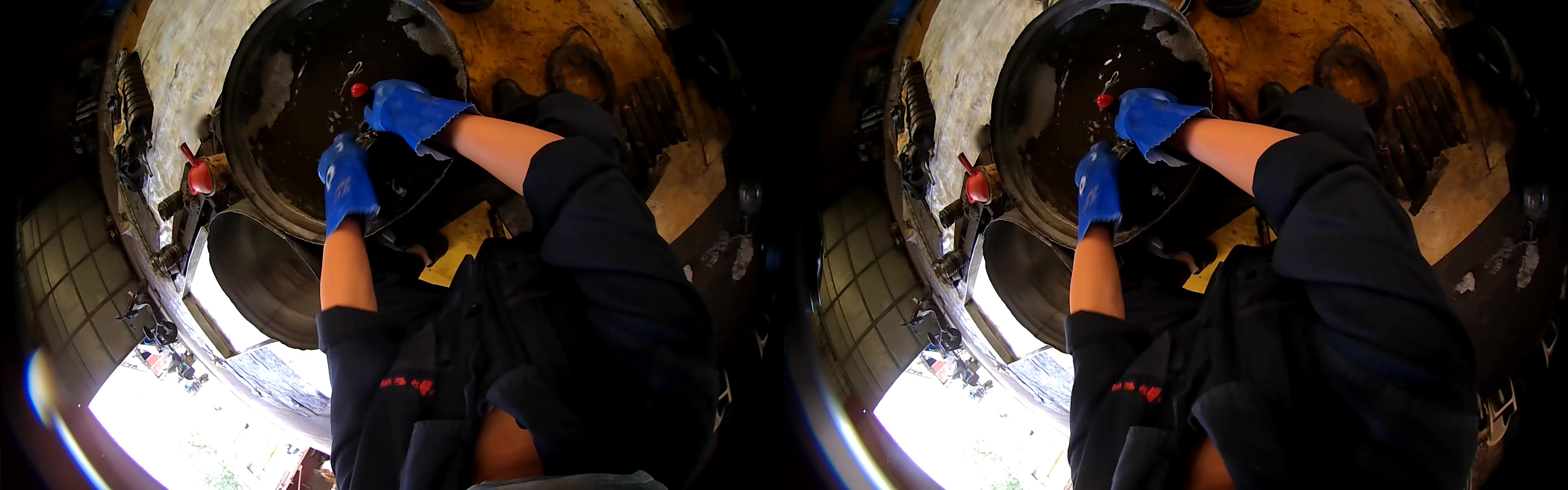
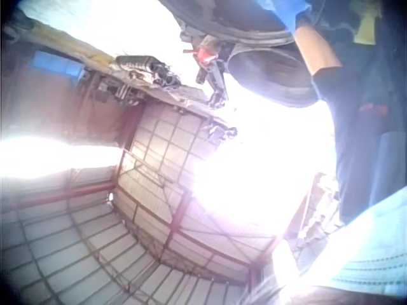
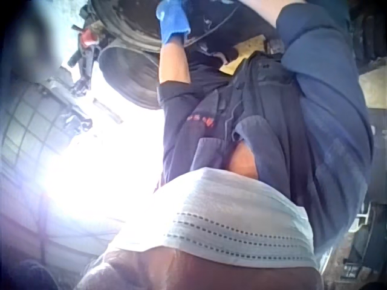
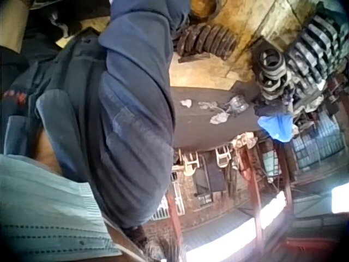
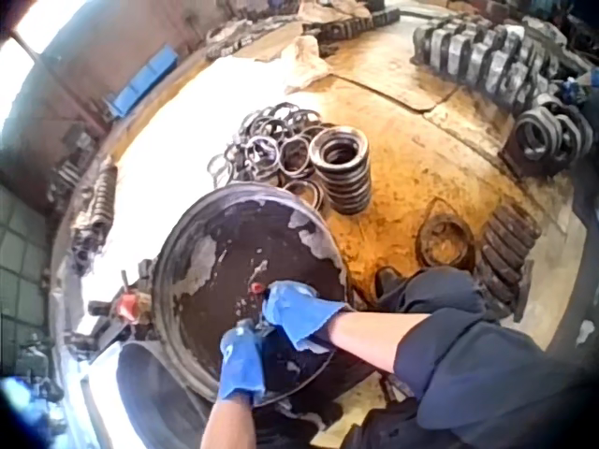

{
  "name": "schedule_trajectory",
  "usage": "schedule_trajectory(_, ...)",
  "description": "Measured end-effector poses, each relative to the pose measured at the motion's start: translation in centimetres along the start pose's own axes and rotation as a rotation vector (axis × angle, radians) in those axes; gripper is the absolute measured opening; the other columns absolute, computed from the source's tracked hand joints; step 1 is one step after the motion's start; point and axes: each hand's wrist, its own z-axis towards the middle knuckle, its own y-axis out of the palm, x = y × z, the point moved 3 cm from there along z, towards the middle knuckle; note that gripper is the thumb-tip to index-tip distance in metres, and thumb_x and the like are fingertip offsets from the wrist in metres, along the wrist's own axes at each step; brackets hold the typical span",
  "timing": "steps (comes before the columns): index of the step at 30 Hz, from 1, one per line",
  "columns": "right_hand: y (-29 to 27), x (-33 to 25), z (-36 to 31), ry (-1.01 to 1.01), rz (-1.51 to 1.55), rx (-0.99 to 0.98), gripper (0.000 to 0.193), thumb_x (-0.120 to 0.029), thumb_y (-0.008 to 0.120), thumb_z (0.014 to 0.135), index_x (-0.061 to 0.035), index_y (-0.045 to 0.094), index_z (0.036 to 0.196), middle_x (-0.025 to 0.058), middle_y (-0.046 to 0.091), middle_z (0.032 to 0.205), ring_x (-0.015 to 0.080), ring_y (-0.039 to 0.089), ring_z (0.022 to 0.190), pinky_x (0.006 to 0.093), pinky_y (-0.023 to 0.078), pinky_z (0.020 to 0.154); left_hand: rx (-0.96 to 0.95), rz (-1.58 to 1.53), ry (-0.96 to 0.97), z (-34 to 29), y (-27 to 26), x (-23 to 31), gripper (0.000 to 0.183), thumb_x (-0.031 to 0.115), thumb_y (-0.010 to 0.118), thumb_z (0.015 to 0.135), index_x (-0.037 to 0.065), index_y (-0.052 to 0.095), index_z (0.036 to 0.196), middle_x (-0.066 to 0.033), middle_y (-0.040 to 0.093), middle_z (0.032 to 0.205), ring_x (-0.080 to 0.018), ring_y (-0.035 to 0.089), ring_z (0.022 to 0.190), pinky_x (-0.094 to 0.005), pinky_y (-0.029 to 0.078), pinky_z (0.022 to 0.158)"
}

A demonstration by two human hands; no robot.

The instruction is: The person, wearing blue gloves, cleans metal rings and components using a brush and a liquid-filled basin, then moves the items to a secondary container.

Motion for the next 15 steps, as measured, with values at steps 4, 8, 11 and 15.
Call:
schedule_trajectory(4, -4.3, -2.4, -1.0, 0.061, 0.536, -0.112, 0.034, -0.037, 0.067, 0.092, -0.0062, 0.075, 0.103, 0.0135, 0.074, 0.085, 0.0284, 0.071, 0.082, 0.0441, 0.056, 0.081, 0.042, -0.306, 0.039, -4.9, 2.5, -7.2, 0.054, 0.032, 0.082, 0.084, 0.007, 0.069, 0.130, -0.0178, 0.074, 0.126, -0.0358, 0.072, 0.115, -0.0434, 0.057, 0.098)
schedule_trajectory(8, -2.8, -6.8, 0.4, 0.025, 0.505, -0.204, 0.022, -0.029, 0.064, 0.093, -0.0083, 0.069, 0.088, 0.0043, 0.066, 0.072, 0.0157, 0.066, 0.072, 0.0301, 0.051, 0.068, 0.166, -0.740, -0.020, -6.8, 6.9, -11.1, 0.031, 0.009, 0.078, 0.088, 0.001, 0.073, 0.118, -0.0102, 0.079, 0.101, -0.0225, 0.074, 0.086, -0.0374, 0.059, 0.077)
schedule_trajectory(11, 1.1, -8.3, 0.1, -0.180, 0.286, -0.188, 0.026, -0.034, 0.068, 0.088, -0.0087, 0.072, 0.082, 0.0116, 0.070, 0.074, 0.0284, 0.069, 0.069, 0.0402, 0.055, 0.068, 0.117, -0.900, 0.087, -7.4, 6.2, -9.0, 0.041, 0.011, 0.078, 0.087, 0.002, 0.071, 0.126, -0.0108, 0.079, 0.109, -0.0222, 0.074, 0.096, -0.0360, 0.057, 0.085)
schedule_trajectory(15, 3.8, -7.2, -0.6, -0.444, 0.132, -0.051, 0.015, -0.025, 0.064, 0.093, -0.0127, 0.069, 0.085, 0.0055, 0.067, 0.072, 0.0204, 0.070, 0.067, 0.0389, 0.057, 0.067, 0.054, -0.986, 0.030, -7.7, 5.9, -8.8, 0.035, 0.006, 0.075, 0.087, 0.000, 0.073, 0.122, -0.0105, 0.078, 0.104, -0.0202, 0.072, 0.089, -0.0342, 0.056, 0.080)
